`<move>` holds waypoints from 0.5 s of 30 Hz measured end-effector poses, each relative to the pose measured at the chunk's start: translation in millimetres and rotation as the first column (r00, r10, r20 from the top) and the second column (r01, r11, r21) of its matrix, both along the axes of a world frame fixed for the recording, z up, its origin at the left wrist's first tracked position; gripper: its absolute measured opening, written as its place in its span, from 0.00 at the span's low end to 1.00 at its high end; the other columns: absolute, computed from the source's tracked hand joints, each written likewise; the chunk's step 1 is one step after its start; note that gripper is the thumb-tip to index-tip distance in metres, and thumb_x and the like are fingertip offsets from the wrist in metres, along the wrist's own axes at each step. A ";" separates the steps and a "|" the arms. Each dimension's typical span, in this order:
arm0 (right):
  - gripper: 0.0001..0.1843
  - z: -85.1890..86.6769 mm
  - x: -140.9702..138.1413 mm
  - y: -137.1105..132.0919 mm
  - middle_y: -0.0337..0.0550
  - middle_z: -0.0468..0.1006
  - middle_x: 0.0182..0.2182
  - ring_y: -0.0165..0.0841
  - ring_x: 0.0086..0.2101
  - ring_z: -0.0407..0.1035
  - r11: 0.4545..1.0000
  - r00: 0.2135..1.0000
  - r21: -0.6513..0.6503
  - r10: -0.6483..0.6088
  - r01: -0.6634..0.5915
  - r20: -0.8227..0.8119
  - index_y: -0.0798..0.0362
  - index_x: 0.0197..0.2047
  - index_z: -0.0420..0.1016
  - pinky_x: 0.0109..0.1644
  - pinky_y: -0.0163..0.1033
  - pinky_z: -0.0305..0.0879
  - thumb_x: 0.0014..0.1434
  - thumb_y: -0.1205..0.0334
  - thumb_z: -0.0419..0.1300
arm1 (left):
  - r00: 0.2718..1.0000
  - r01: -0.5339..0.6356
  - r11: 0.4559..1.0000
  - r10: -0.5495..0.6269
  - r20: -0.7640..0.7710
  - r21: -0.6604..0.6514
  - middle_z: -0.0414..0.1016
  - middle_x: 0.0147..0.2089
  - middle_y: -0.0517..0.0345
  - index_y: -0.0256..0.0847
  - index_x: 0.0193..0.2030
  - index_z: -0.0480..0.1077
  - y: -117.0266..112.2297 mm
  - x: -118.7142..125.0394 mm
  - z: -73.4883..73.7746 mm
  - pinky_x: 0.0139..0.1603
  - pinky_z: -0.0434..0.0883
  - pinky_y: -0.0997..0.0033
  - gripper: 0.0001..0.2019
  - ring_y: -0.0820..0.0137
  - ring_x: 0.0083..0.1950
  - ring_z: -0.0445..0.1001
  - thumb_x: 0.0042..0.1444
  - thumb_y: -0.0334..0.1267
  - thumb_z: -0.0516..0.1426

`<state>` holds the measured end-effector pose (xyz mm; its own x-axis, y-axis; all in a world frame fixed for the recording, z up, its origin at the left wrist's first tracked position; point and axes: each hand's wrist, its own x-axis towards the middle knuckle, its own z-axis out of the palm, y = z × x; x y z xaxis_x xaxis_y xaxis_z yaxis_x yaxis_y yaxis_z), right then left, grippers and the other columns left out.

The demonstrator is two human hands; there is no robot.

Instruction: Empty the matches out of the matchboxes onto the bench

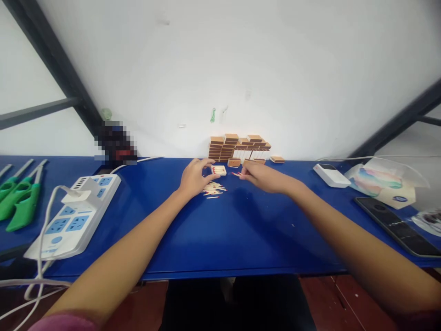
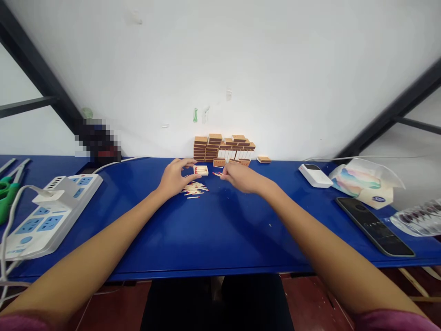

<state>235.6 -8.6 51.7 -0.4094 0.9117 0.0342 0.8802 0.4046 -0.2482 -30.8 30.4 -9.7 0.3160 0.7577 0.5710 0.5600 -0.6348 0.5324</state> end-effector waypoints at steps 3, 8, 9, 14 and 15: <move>0.08 -1.0 12.2 -6.9 0.55 0.81 0.45 0.44 0.43 0.74 0.995 0.999 0.099 0.036 -0.034 -0.020 0.53 0.43 0.75 0.48 0.45 0.68 0.73 0.60 0.56 | 0.996 0.093 0.995 -0.093 0.003 -0.023 0.86 0.48 0.56 0.47 0.58 0.77 -12.9 11.7 0.1 0.52 0.76 0.59 0.25 0.59 0.53 0.79 0.55 0.42 0.75; 0.06 -0.7 -8.3 -22.8 0.59 0.78 0.47 0.47 0.45 0.74 0.982 0.985 0.149 0.093 -0.116 0.147 0.55 0.44 0.75 0.50 0.47 0.68 0.73 0.64 0.57 | 0.980 0.200 0.979 -0.199 0.024 -0.027 0.86 0.48 0.57 0.49 0.59 0.77 -35.7 27.4 2.0 0.53 0.76 0.60 0.27 0.60 0.52 0.80 0.53 0.41 0.77; 0.07 -0.4 -13.2 -25.7 0.60 0.78 0.46 0.48 0.46 0.74 0.977 0.975 0.159 0.110 -0.141 0.191 0.55 0.44 0.76 0.51 0.48 0.68 0.73 0.65 0.57 | 0.978 0.208 0.978 -0.207 0.031 -0.033 0.86 0.48 0.58 0.49 0.59 0.77 -38.4 29.2 2.2 0.54 0.76 0.59 0.27 0.60 0.52 0.80 0.53 0.41 0.77; 0.07 5.8 -11.9 -29.3 0.59 0.79 0.46 0.50 0.50 0.72 0.962 0.988 0.233 0.123 -0.141 0.089 0.55 0.46 0.77 0.55 0.51 0.67 0.72 0.61 0.60 | 0.972 0.212 0.965 -0.191 0.139 -0.152 0.85 0.50 0.54 0.47 0.57 0.79 -38.9 31.4 0.3 0.53 0.78 0.60 0.25 0.61 0.50 0.83 0.54 0.42 0.76; 0.08 7.9 -5.9 -27.5 0.58 0.79 0.46 0.49 0.49 0.72 0.965 0.994 0.238 0.109 -0.110 0.015 0.55 0.47 0.77 0.54 0.50 0.68 0.72 0.60 0.60 | 0.969 0.208 0.962 -0.179 0.168 -0.177 0.85 0.50 0.54 0.47 0.56 0.79 -37.6 31.1 -0.5 0.53 0.79 0.61 0.24 0.62 0.49 0.84 0.54 0.42 0.76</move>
